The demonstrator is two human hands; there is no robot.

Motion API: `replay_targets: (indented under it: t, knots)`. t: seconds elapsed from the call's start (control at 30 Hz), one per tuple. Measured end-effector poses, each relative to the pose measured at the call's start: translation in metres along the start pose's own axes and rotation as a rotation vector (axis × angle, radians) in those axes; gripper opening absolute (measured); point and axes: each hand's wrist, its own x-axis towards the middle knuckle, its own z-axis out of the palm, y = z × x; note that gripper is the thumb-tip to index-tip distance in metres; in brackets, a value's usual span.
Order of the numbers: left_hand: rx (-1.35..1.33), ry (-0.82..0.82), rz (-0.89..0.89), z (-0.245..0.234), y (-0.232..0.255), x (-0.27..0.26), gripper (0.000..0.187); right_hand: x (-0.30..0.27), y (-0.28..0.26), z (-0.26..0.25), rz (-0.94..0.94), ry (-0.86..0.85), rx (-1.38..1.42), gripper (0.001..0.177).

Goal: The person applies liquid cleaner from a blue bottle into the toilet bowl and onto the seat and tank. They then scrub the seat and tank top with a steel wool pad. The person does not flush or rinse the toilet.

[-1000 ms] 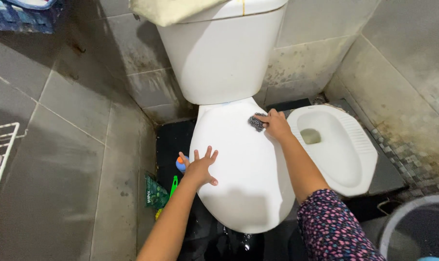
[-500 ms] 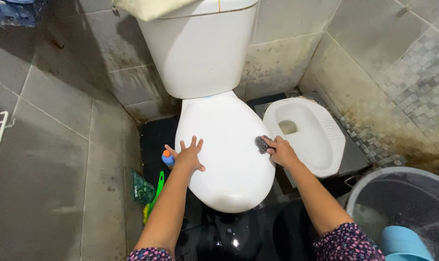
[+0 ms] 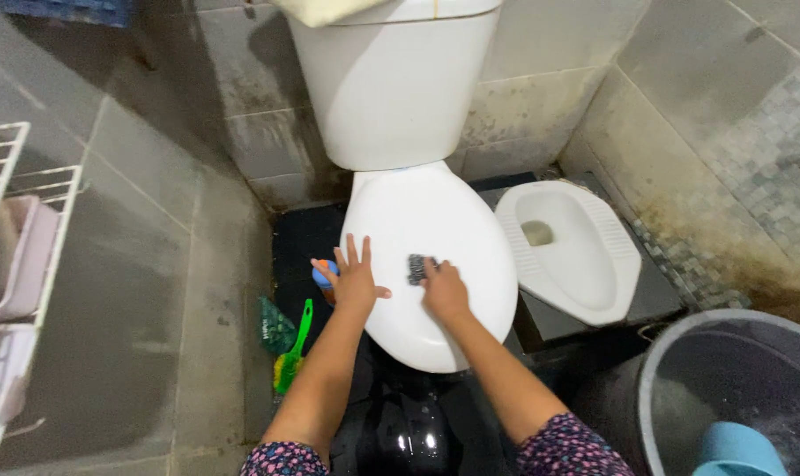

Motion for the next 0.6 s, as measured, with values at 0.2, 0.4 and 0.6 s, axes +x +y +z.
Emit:
replay_targets:
  t: [0.2, 0.4, 0.6]
  knots:
    - [-0.034, -0.029, -0.029, 0.001, -0.028, -0.006, 0.129, -0.001, -0.071, 0.02, -0.142, -0.027, 0.072, 0.053]
    - [0.007, -0.172, -0.118, -0.032, -0.044, -0.022, 0.133, -0.017, -0.09, 0.018, -0.248, -0.022, 0.06, 0.051]
    - [-0.021, -0.227, -0.05, -0.038, -0.036, -0.039, 0.135, -0.057, -0.089, 0.009, -0.417, -0.006, 0.05, 0.053]
